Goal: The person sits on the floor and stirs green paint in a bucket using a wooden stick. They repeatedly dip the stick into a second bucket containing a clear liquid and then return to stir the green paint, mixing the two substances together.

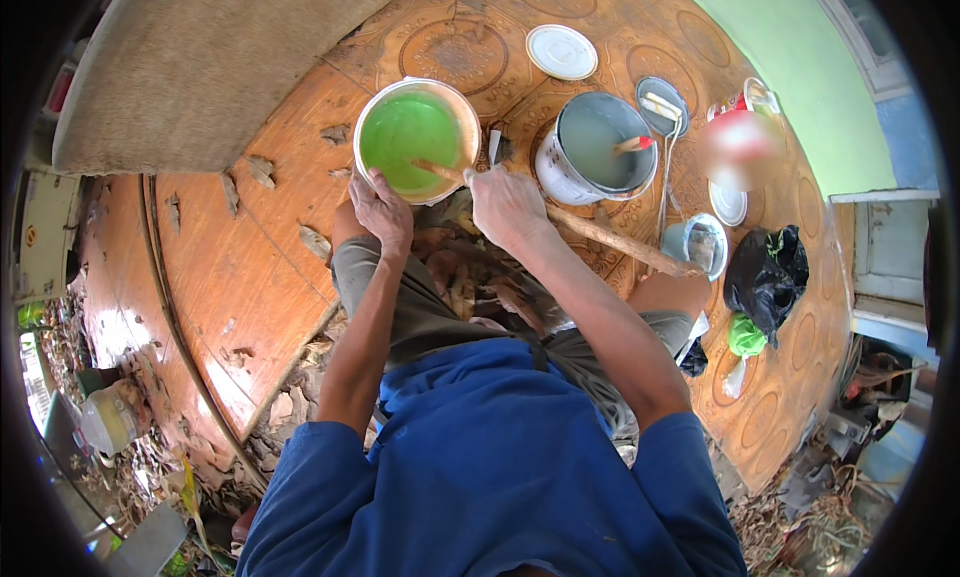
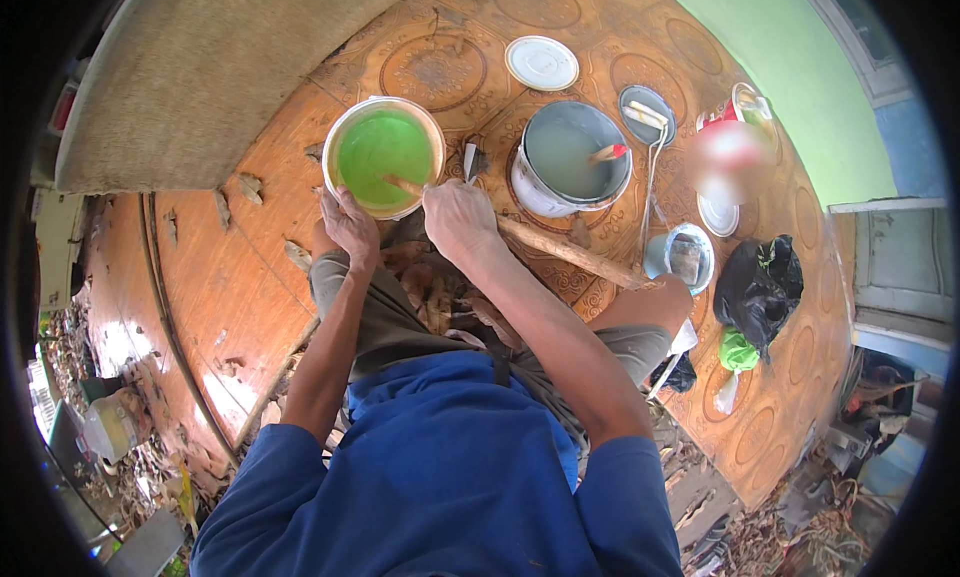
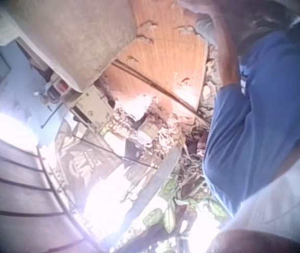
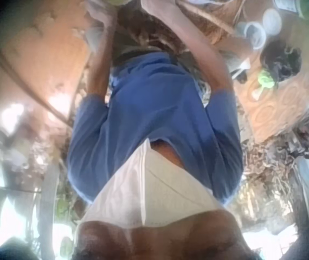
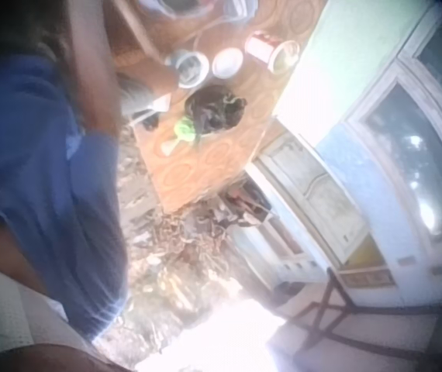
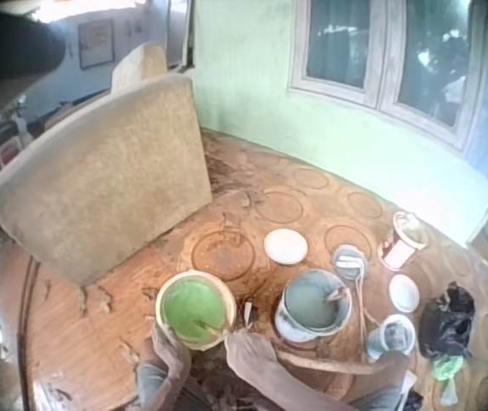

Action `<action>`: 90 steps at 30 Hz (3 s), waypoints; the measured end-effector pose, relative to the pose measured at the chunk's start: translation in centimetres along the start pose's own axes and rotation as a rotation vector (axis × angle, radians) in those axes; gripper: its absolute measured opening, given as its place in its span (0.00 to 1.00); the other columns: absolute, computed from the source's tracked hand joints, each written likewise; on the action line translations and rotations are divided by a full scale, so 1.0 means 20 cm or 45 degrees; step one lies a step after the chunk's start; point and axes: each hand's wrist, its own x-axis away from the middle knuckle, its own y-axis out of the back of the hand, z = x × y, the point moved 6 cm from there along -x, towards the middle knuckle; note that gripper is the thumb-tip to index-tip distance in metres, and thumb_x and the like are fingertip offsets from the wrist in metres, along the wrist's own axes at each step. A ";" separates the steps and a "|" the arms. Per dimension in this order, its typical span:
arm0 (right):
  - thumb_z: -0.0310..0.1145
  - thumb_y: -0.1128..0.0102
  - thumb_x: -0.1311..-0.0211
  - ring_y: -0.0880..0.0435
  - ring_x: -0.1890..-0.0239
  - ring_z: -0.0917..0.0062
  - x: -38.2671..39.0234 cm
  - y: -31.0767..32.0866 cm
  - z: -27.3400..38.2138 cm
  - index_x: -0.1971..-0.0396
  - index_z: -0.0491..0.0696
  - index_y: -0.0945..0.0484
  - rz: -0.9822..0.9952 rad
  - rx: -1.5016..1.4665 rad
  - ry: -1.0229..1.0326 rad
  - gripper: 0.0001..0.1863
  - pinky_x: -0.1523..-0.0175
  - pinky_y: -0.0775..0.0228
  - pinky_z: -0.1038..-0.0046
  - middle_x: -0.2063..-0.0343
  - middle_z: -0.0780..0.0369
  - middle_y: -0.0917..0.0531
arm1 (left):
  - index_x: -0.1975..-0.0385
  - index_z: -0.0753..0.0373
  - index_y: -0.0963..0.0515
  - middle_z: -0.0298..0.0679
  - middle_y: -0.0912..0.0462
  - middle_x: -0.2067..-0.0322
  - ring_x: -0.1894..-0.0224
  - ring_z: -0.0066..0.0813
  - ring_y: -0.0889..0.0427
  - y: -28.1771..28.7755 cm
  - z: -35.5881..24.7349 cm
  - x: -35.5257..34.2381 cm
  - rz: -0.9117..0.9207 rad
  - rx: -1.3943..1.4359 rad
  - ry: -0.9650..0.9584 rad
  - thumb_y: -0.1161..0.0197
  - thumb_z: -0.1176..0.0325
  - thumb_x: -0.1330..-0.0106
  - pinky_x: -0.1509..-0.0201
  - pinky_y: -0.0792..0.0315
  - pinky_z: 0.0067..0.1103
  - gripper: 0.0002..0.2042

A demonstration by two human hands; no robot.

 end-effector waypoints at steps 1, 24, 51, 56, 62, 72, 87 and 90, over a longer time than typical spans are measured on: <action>0.31 0.55 0.37 0.17 0.71 0.66 -0.03 0.01 -0.01 0.70 0.42 0.21 -0.003 0.001 -0.038 0.13 0.67 0.24 0.69 0.76 0.53 0.20 | 0.51 0.67 0.29 0.51 0.25 0.62 0.57 0.49 0.26 0.00 0.00 0.00 -0.004 -0.001 -0.009 0.54 0.63 0.31 0.54 0.34 0.35 0.16; 0.27 0.52 0.45 0.17 0.67 0.62 -0.01 0.15 -0.03 0.70 0.42 0.21 0.267 0.058 -0.128 0.10 0.60 0.25 0.65 0.73 0.51 0.18 | 0.48 0.66 0.31 0.50 0.26 0.60 0.55 0.48 0.27 -0.02 -0.01 0.04 -0.007 0.009 0.044 0.53 0.62 0.31 0.52 0.33 0.34 0.17; 0.25 0.53 0.46 0.17 0.70 0.60 -0.07 0.10 -0.04 0.67 0.42 0.21 0.085 -0.092 -0.137 0.11 0.62 0.25 0.62 0.76 0.50 0.19 | 0.49 0.68 0.31 0.50 0.26 0.58 0.54 0.48 0.27 -0.01 -0.02 0.05 -0.026 0.007 0.028 0.53 0.62 0.32 0.51 0.34 0.34 0.18; 0.26 0.52 0.45 0.17 0.70 0.61 -0.01 0.07 -0.05 0.72 0.41 0.20 0.089 -0.049 -0.113 0.10 0.62 0.24 0.64 0.76 0.51 0.18 | 0.49 0.67 0.30 0.50 0.25 0.60 0.56 0.48 0.27 -0.01 -0.01 0.04 -0.045 -0.011 0.031 0.53 0.63 0.32 0.52 0.33 0.34 0.17; 0.23 0.55 0.44 0.17 0.69 0.61 -0.09 0.06 -0.13 0.58 0.39 0.24 0.120 -0.049 -0.199 0.15 0.63 0.24 0.63 0.74 0.49 0.19 | 0.49 0.66 0.30 0.50 0.25 0.60 0.55 0.49 0.27 -0.02 -0.03 0.05 -0.018 -0.006 0.011 0.53 0.62 0.32 0.51 0.34 0.35 0.18; 0.29 0.52 0.44 0.16 0.67 0.64 -0.01 0.09 -0.01 0.73 0.44 0.18 0.255 -0.004 -0.136 0.11 0.62 0.24 0.66 0.74 0.52 0.17 | 0.48 0.67 0.31 0.53 0.26 0.55 0.51 0.51 0.27 -0.02 0.00 0.02 0.039 0.005 0.099 0.52 0.61 0.32 0.49 0.33 0.35 0.19; 0.28 0.54 0.42 0.17 0.66 0.62 -0.16 0.12 -0.03 0.65 0.42 0.22 0.004 -0.028 -0.112 0.12 0.58 0.26 0.63 0.73 0.50 0.19 | 0.47 0.68 0.32 0.52 0.27 0.54 0.51 0.51 0.27 -0.03 0.01 0.03 0.062 -0.039 0.066 0.51 0.61 0.32 0.49 0.33 0.34 0.19; 0.28 0.54 0.42 0.17 0.66 0.62 -0.19 0.12 -0.10 0.67 0.42 0.22 0.074 0.042 -0.221 0.11 0.58 0.26 0.63 0.74 0.51 0.18 | 0.47 0.68 0.32 0.52 0.27 0.53 0.50 0.50 0.27 -0.03 0.01 0.03 0.073 0.003 0.097 0.51 0.61 0.33 0.48 0.33 0.34 0.20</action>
